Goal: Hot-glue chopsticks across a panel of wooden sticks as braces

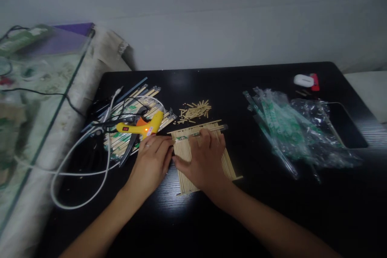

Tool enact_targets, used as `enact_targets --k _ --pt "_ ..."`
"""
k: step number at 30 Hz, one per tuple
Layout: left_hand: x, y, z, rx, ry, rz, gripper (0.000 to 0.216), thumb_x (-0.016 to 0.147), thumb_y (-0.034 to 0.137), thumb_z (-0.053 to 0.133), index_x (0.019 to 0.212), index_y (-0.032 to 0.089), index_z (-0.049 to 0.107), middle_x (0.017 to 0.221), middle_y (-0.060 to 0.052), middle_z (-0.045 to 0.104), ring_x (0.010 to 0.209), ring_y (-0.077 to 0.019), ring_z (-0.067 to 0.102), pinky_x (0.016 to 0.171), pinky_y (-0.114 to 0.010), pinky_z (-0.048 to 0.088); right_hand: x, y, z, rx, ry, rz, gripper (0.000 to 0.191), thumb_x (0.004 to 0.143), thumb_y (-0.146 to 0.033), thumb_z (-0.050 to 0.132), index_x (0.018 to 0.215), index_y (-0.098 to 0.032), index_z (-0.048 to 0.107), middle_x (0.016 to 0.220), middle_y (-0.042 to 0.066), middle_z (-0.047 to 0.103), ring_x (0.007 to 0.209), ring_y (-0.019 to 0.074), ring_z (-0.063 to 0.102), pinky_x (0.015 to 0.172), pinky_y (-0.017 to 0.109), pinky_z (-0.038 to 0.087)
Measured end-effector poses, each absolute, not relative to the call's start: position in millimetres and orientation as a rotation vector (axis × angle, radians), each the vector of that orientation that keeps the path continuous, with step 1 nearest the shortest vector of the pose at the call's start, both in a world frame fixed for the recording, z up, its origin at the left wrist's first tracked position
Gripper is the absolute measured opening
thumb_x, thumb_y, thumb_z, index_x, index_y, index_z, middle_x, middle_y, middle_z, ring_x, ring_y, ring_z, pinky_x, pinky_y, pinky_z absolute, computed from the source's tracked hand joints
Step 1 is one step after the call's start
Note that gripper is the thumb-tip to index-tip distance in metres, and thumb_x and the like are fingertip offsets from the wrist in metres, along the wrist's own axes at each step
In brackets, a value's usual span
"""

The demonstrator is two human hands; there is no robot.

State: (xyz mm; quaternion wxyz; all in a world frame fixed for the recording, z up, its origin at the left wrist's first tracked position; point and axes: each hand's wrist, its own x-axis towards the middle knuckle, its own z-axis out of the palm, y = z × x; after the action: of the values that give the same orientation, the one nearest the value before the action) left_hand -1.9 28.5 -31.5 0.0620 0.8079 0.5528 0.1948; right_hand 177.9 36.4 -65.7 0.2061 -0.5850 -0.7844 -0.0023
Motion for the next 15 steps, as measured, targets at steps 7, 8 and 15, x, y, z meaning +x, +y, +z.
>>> enact_targets --k 7,8,15 --pt "-6.1 31.6 -39.0 2.409 1.626 0.645 0.019 0.103 0.015 0.055 0.117 0.018 0.067 0.112 -0.009 0.074 0.107 -0.0256 0.069 0.107 -0.048 0.051 177.5 35.1 -68.5 -1.62 -2.186 -0.028 0.062 0.086 -0.071 0.065 0.122 -0.021 0.067 0.136 0.021 0.055 0.133 0.0415 0.043 0.114 0.069 0.027" --pt "-6.2 31.5 -39.0 2.421 1.622 0.64 0.02 0.103 0.015 0.055 0.118 0.018 0.067 0.113 -0.009 0.074 0.107 -0.0258 0.069 0.107 -0.049 0.051 177.6 35.2 -68.4 -1.619 -2.187 -0.026 0.061 0.087 -0.071 0.064 0.122 -0.02 0.067 0.136 0.021 0.054 0.133 0.0416 0.042 0.114 0.069 0.027" --pt "-6.6 29.6 -37.2 2.487 1.588 0.601 0.03 0.101 0.011 0.055 0.129 0.017 0.066 0.116 -0.011 0.072 0.11 -0.0276 0.067 0.107 -0.051 0.052 179.9 35.6 -65.6 -1.593 -2.206 -0.056 0.059 0.091 -0.07 0.057 0.121 -0.02 0.066 0.135 0.021 0.054 0.134 0.0405 0.041 0.113 0.068 0.03"
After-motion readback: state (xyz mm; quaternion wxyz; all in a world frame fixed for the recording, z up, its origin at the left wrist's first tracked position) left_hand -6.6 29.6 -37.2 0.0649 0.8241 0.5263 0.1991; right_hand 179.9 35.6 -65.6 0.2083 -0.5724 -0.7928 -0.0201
